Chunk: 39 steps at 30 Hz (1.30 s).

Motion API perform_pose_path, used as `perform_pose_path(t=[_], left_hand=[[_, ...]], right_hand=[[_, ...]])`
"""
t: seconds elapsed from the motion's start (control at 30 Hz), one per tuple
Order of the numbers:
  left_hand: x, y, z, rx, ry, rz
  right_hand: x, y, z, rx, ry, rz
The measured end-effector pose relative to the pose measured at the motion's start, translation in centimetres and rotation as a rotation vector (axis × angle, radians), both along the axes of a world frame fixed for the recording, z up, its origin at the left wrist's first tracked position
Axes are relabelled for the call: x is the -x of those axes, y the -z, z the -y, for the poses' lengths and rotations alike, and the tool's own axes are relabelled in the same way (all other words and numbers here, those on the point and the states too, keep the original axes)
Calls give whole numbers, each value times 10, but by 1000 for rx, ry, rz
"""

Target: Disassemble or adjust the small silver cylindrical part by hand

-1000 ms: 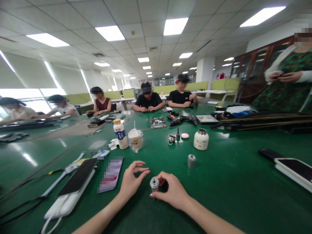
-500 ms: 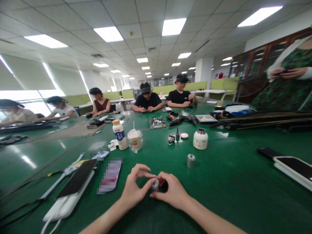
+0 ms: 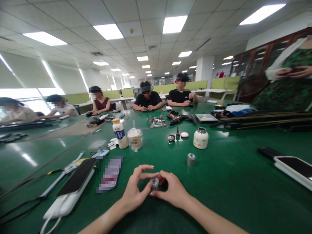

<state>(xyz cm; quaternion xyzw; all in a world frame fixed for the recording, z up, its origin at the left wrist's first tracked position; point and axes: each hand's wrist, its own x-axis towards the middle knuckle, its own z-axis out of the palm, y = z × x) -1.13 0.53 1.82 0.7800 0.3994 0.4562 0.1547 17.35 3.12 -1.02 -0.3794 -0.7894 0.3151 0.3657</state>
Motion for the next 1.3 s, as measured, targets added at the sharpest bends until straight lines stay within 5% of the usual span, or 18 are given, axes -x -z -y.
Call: perform_pose_path(t=[0.47,0.73,0.93,1.3], left_hand=[[-1,2,-5,34,-84,68],[19,16,-33,73,-331,86],[27,25,-39,109,-318,50],[-6,5,-2,41,-126,148]], right_hand=[[0,-1,1,8,-8,3],[0,-8,4,35,-11,22],[0,-7,4,45,-8,22],[0,-3,1,13,-9,4]])
